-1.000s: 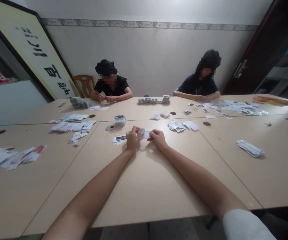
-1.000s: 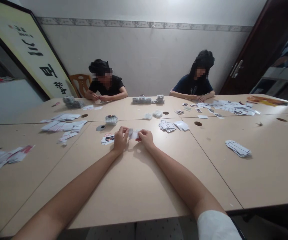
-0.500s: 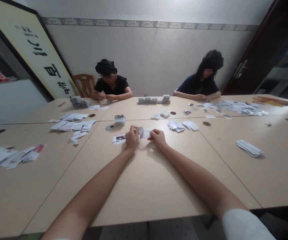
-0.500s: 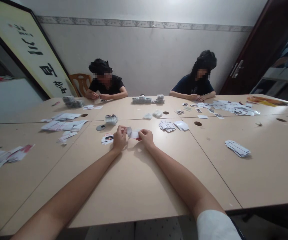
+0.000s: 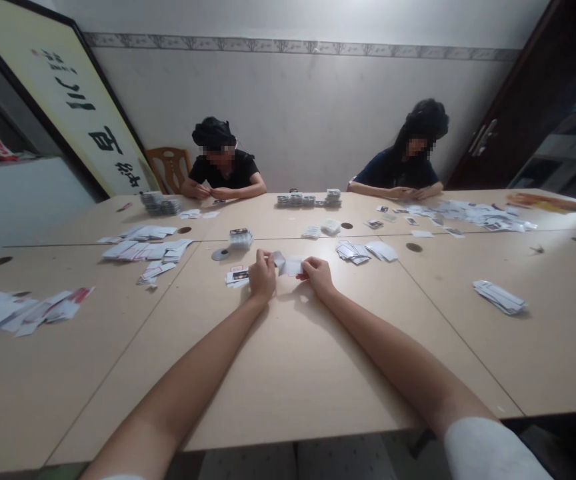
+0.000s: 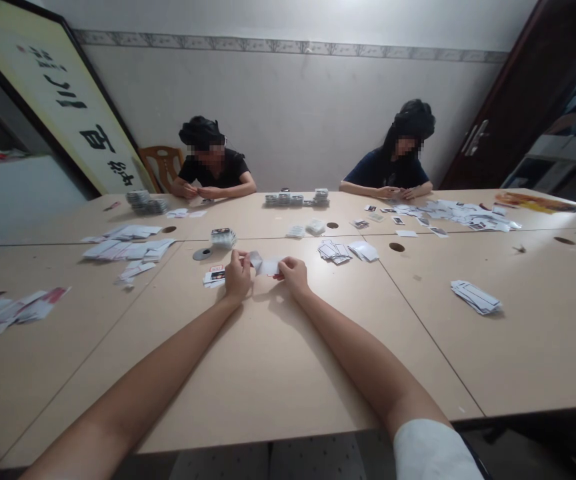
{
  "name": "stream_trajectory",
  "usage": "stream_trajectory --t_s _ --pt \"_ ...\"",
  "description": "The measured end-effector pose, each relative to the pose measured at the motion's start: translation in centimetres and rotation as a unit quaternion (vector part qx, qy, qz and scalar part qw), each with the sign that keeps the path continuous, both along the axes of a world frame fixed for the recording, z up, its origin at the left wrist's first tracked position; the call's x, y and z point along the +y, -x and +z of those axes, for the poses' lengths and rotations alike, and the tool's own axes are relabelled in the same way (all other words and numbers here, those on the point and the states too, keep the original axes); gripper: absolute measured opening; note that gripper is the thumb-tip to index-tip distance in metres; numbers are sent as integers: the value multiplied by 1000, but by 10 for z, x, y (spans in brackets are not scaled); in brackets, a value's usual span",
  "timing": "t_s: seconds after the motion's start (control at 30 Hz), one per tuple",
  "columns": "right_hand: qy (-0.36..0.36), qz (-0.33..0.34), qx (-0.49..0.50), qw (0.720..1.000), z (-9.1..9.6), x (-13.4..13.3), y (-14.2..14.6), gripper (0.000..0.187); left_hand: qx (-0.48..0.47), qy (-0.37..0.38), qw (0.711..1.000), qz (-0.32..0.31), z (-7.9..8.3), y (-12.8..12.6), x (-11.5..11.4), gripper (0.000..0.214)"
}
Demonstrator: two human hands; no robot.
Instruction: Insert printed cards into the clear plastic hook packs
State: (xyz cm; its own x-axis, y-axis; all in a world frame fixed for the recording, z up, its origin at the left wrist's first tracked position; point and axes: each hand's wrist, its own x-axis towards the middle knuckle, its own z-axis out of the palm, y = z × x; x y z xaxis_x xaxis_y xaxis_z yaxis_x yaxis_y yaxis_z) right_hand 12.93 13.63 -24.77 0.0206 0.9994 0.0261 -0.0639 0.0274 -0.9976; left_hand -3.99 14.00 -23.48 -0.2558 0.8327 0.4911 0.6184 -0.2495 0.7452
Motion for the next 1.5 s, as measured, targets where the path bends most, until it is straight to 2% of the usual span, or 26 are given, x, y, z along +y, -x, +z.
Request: stream_trajectory --t_s 0.47,0.93,1.1,1.2,1.3,1.37,1.5 --pt "10 -26 1 1000 -1 3 -1 25 -44 -1 998 40 -2 2 6 29" --pt "1 -47 9 999 -1 3 -1 23 -88 -54 993 50 -8 6 12 28" --pt "-16 -65 13 998 0 1 -2 23 -98 -77 989 79 -9 13 18 28" --pt "-38 -80 8 996 4 -3 0 22 -91 -91 989 73 -8 15 19 28" --pt "-71 -126 -1 990 15 -3 -3 25 -74 -108 990 46 -4 14 16 28" --pt "-86 -185 -8 979 26 4 -16 25 -60 -117 991 23 -2 12 13 26" --pt "-62 -345 -32 936 41 24 -77 22 -41 -122 992 -8 2 11 9 17"
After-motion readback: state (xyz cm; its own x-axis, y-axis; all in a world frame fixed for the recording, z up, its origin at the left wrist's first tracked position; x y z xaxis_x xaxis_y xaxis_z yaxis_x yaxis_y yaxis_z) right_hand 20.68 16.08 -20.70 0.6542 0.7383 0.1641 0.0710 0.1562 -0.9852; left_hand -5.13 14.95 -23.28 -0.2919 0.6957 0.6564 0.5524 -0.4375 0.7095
